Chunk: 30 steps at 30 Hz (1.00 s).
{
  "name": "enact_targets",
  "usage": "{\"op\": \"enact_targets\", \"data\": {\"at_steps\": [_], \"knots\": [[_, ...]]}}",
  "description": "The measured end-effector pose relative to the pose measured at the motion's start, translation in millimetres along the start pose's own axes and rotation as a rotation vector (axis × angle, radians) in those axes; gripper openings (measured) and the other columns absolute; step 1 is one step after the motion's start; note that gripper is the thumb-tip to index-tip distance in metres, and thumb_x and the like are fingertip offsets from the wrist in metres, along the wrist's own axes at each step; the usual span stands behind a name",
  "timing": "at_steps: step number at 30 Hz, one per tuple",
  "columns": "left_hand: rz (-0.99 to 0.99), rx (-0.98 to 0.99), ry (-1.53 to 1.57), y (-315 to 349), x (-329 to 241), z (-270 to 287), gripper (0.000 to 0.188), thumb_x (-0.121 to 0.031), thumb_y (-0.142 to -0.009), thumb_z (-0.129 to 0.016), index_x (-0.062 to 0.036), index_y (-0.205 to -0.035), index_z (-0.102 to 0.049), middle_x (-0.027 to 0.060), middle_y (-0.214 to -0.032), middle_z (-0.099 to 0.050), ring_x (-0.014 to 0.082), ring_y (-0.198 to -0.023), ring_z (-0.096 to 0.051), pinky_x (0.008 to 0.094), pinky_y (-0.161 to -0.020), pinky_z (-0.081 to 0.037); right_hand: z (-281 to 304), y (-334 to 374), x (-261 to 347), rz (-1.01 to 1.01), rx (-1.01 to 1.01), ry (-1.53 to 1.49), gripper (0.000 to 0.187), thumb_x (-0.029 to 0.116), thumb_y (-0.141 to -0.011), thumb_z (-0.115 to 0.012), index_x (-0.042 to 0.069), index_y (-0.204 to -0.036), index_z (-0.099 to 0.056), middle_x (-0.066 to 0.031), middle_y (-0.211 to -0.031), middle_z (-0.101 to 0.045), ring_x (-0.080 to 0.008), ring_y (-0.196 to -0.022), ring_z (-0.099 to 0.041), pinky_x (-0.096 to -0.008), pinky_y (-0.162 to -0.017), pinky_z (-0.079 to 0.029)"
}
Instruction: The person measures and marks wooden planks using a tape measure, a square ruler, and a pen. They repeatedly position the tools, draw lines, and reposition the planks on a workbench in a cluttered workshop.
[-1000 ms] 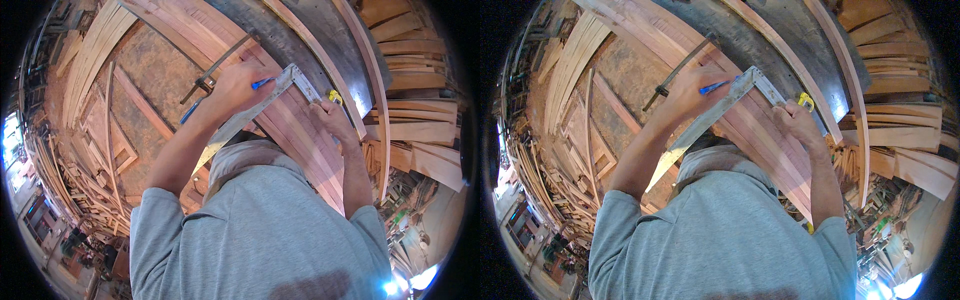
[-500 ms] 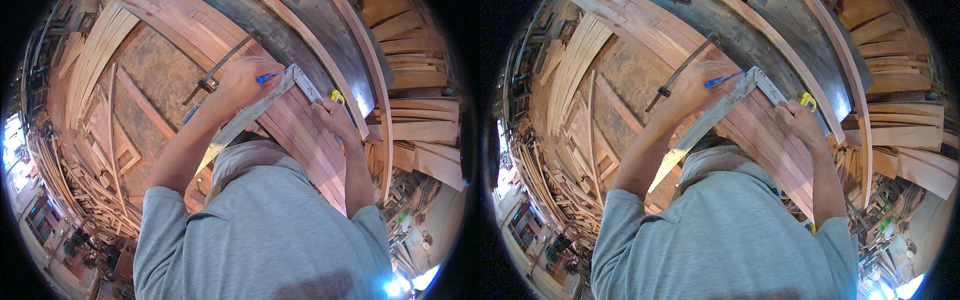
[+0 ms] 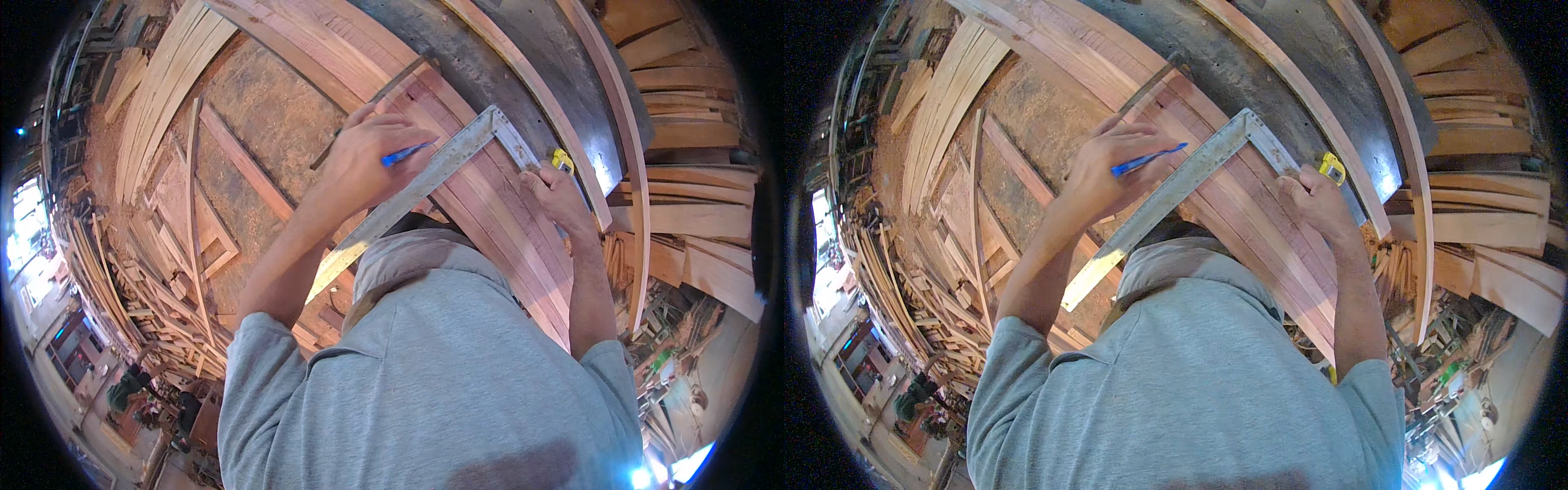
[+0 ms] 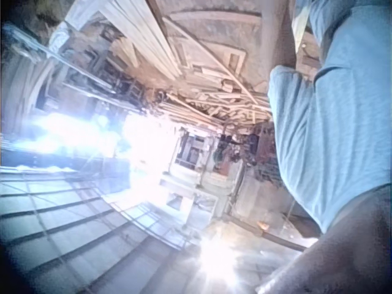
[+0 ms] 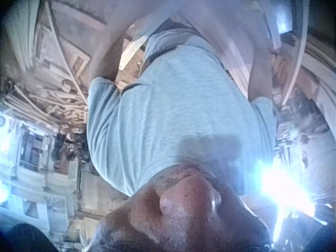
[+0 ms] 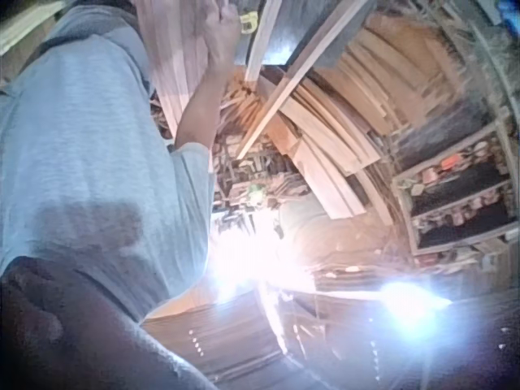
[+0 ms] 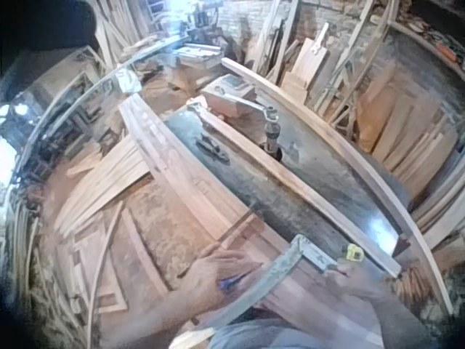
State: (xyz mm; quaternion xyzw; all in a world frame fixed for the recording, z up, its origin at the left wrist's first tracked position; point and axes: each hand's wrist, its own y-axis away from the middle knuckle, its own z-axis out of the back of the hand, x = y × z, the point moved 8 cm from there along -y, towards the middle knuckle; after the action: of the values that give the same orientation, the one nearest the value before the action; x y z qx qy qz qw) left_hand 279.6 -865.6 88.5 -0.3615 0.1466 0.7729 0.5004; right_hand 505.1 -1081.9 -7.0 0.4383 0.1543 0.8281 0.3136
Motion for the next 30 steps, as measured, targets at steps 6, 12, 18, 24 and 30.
{"op": "enact_targets", "data": {"at_steps": [6,12,18,24,30], "knots": [[0.113,0.258,-0.008,30,7,-1,0.017,-0.025,-0.089,-0.076,-0.0163,-0.104,-0.08,0.007,-0.099,-0.076,0.0236,-0.108,-0.071,0.0518,-0.113,-0.041,1,0,-3,-0.051,0.008,0.049,0.035,0.032,-0.099,-0.066,-0.003,-0.096,-0.066,-0.0107,-0.079,-0.052,-0.0199,-0.078,-0.055,-0.0371,-0.073,-0.045],[0.025,0.298,-0.108,9,1,-11,0.011,-0.021,-0.083,-0.073,-0.01,-0.082,-0.075,0.0127,-0.085,-0.073,0.0328,-0.086,-0.07,0.0468,-0.102,-0.05,-3,-1,-6,-0.001,0.022,0.014,0.033,0.031,-0.102,-0.065,-0.001,-0.098,-0.069,-0.0007,-0.081,-0.052,-0.0121,-0.08,-0.051,-0.0315,-0.075,-0.043],[0.01,0.187,-0.163,-60,5,-48,0.03,-0.025,-0.08,-0.069,0.0007,-0.064,-0.066,0.025,-0.063,-0.06,0.0425,-0.066,-0.064,0.0494,-0.071,-0.055,0,-3,0,-0.005,0.02,0.01,0.037,0.035,-0.099,-0.067,-0.002,-0.095,-0.068,-0.008,-0.079,-0.054,-0.0187,-0.077,-0.055,-0.0364,-0.074,-0.045],[-0.044,0.182,-0.158,-120,-5,-62,0.024,-0.025,-0.081,-0.072,-0.0025,-0.074,-0.074,0.022,-0.074,-0.068,0.0396,-0.074,-0.069,0.0473,-0.075,-0.057,0,1,-5,-0.061,0.038,0.003,0.036,0.035,-0.1,-0.066,0.0,-0.103,-0.071,-0.0075,-0.082,-0.055,-0.0189,-0.081,-0.057,-0.0368,-0.076,-0.046],[-0.194,0.056,-0.045,-70,0,-55,0.02,-0.025,-0.085,-0.075,-0.0144,-0.102,-0.081,0.012,-0.106,-0.076,0.0276,-0.11,-0.07,0.0481,-0.104,-0.048,3,1,4,0.032,0.001,0.029,0.036,0.035,-0.099,-0.066,-0.001,-0.096,-0.07,-0.0104,-0.081,-0.057,-0.0209,-0.079,-0.057,-0.0382,-0.075,-0.046]]}}
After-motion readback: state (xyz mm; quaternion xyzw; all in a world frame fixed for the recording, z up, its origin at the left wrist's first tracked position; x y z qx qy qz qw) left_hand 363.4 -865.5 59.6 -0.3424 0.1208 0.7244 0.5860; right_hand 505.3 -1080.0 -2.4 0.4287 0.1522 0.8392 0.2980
